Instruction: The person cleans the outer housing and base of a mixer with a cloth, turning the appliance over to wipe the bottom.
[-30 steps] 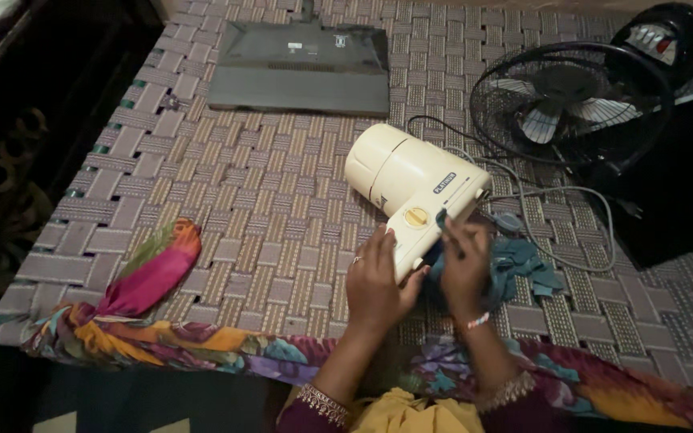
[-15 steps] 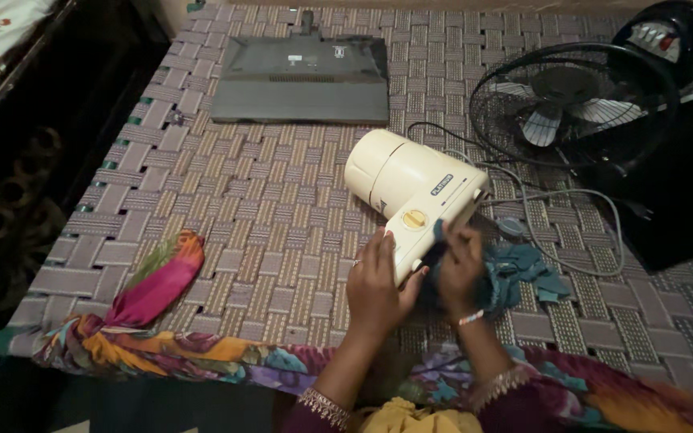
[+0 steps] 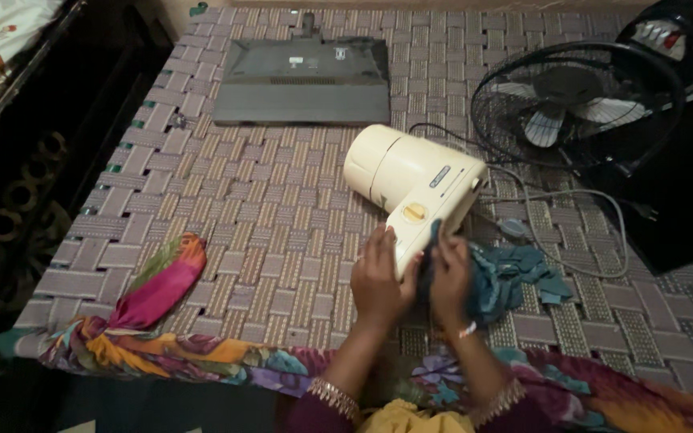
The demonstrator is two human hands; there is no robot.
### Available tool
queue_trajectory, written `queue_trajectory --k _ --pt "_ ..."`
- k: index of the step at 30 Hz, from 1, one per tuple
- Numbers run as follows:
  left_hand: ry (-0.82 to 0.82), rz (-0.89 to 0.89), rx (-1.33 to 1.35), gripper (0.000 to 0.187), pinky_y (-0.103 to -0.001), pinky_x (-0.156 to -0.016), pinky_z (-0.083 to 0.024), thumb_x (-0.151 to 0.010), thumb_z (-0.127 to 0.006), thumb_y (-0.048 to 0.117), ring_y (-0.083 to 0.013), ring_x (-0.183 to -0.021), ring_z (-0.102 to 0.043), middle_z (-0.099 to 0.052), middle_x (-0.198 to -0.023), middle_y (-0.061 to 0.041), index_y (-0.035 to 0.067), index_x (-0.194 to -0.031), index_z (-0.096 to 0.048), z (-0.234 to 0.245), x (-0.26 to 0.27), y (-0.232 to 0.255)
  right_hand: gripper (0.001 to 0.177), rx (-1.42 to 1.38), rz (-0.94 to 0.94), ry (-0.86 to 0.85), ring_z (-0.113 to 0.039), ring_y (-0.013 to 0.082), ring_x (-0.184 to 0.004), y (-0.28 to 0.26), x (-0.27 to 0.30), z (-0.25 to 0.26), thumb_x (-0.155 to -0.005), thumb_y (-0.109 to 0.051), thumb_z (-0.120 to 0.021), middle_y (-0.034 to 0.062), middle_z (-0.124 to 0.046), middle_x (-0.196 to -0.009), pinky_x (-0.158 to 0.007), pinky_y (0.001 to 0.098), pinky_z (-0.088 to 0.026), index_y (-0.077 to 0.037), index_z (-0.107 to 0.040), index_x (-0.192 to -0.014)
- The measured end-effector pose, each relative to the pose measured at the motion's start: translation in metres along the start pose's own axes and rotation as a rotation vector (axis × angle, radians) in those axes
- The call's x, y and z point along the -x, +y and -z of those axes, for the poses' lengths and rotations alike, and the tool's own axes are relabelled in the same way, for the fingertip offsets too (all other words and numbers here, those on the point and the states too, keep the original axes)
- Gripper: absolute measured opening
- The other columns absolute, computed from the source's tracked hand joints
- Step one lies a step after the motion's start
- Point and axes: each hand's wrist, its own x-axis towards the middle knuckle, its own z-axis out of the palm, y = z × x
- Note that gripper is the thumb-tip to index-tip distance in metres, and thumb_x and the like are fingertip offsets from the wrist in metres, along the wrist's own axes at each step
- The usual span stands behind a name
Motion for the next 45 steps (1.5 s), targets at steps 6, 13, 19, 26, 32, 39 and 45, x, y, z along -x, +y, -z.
queue_trajectory --k 6,13,19,26,32,39,45 --pt "0.028 -0.001 0.051 0.040 -0.045 -0.094 -0.053 -0.100 -0.062 0.020 -0.0391 -0.120 -0.064 -0.063 -0.138 -0.020 -0.002 -0.134 -0.061 -0.010 0.000 -0.009 0.015 -0.193 0.033 -0.216 -0.062 0.0202 -0.099 0.010 0.053 0.014 -0.101 -0.004 -0.062 0.0088 -0.061 -0.105 -0.088 0.0269 -0.047 0.006 -0.067 -0.111" --pt "0.055 0.016 0.057 0.036 -0.046 -0.094 -0.053 -0.102 -0.055 0.018 -0.0382 -0.119 -0.066 -0.065 -0.136 -0.020 0.000 -0.133 -0.062 -0.013 0.003 -0.008 0.030 -0.021 0.102 0.056 -0.058 0.0250 -0.107 -0.030 0.036 0.028 -0.101 -0.004 -0.062 0.0142 -0.058 -0.117 -0.096 0.0341 -0.047 0.003 -0.065 -0.131" --pt "0.084 -0.020 0.035 0.036 -0.046 -0.096 -0.053 -0.102 -0.057 0.017 -0.0396 -0.120 -0.065 -0.065 -0.133 -0.022 -0.002 -0.132 -0.062 -0.016 -0.010 -0.010 0.046 0.115 0.309 0.102 -0.055 0.0351 -0.110 -0.039 0.021 -0.016 -0.098 0.001 -0.060 0.0232 -0.050 -0.126 -0.092 0.0407 -0.051 0.003 -0.054 -0.144" --pt "0.081 -0.015 0.035 0.036 -0.046 -0.094 -0.054 -0.100 -0.059 0.017 -0.0395 -0.119 -0.065 -0.064 -0.134 -0.022 -0.002 -0.131 -0.061 -0.019 -0.005 -0.011 0.024 0.133 0.142 -0.025 -0.063 0.0331 -0.097 0.009 0.007 -0.010 -0.098 -0.007 -0.066 0.0167 -0.065 -0.106 -0.080 0.0427 -0.051 0.001 -0.056 -0.119" --pt "0.041 0.049 0.046 0.037 -0.046 -0.091 -0.054 -0.100 -0.057 0.017 -0.0389 -0.116 -0.066 -0.065 -0.134 -0.021 -0.001 -0.131 -0.062 -0.020 -0.004 -0.010 0.019 -0.682 -0.151 -0.163 -0.060 0.0141 -0.100 0.035 -0.007 -0.009 -0.104 -0.017 -0.062 0.0058 -0.067 -0.108 -0.090 0.0326 -0.049 -0.003 -0.057 -0.116" --pt "0.081 0.098 0.179 0.033 -0.043 -0.099 -0.053 -0.103 -0.054 0.019 -0.0353 -0.119 -0.066 -0.069 -0.131 -0.018 0.001 -0.128 -0.067 -0.017 -0.010 -0.017 0.014 0.152 0.045 0.009 -0.061 0.0326 -0.096 -0.003 0.041 -0.015 -0.101 -0.012 -0.065 0.0165 -0.063 -0.100 -0.084 0.0374 -0.049 0.002 -0.061 -0.102" --pt "0.028 0.090 0.198 0.035 -0.041 -0.106 -0.050 -0.107 -0.053 0.023 -0.0333 -0.130 -0.063 -0.066 -0.138 -0.014 0.008 -0.135 -0.065 -0.025 -0.008 -0.030 0.023 0.046 0.367 0.071 -0.061 0.0385 -0.108 -0.042 0.049 -0.014 -0.095 0.008 -0.054 0.0234 -0.058 -0.121 -0.097 0.0432 -0.050 0.006 -0.064 -0.116"
